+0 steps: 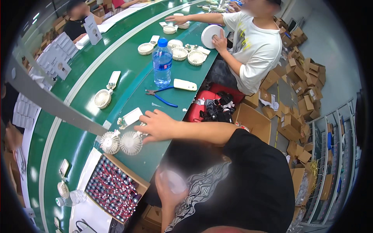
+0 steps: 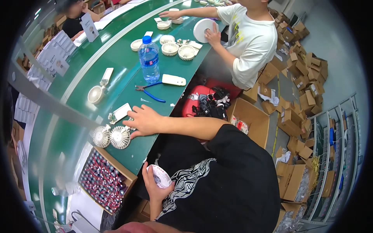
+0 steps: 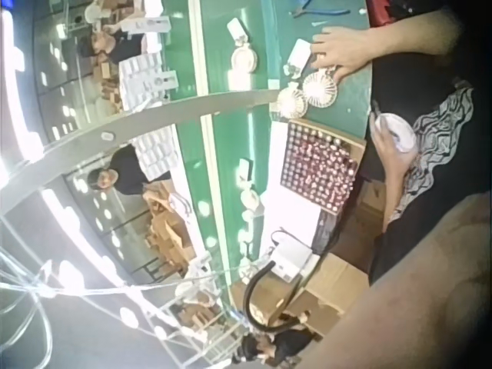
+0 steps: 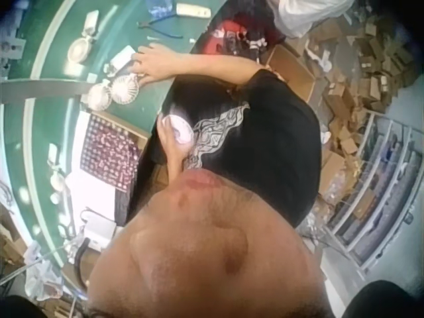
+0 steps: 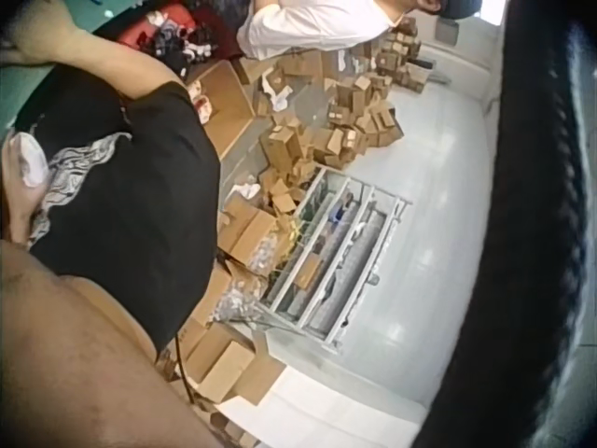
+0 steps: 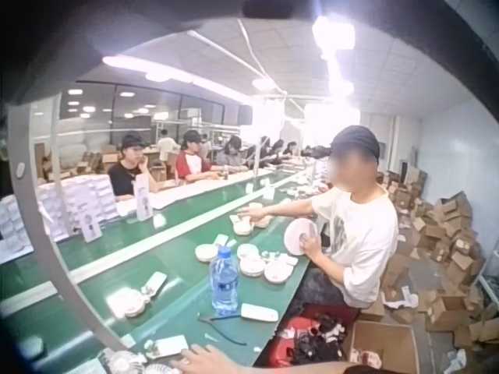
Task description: Assembling components of small portable fans at a factory workbench.
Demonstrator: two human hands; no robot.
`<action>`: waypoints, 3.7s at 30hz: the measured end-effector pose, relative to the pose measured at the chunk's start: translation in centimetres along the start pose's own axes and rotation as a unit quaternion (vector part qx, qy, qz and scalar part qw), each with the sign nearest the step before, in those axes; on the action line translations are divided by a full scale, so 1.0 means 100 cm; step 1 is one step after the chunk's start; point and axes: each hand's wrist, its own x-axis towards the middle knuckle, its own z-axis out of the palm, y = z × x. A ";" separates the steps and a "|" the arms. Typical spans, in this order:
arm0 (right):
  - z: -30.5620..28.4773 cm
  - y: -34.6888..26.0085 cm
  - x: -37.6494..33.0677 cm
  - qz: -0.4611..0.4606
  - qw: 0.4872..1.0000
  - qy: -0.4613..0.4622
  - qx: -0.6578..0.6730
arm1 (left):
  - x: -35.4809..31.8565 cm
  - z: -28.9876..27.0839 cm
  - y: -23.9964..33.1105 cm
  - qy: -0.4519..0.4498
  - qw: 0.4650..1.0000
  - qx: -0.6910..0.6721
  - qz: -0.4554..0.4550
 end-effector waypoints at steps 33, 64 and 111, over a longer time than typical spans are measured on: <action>0.055 0.149 0.284 -0.049 0.995 -0.077 -0.034 | -0.118 0.097 -0.139 -0.069 0.908 -0.228 -0.345; 0.086 0.213 0.162 0.090 0.985 -0.087 -0.122 | -0.032 0.031 -0.081 -0.205 0.869 -0.294 -0.340; -0.043 -0.149 0.025 -0.076 0.985 -0.088 0.130 | -0.070 0.060 -0.056 0.040 0.892 -0.317 -0.321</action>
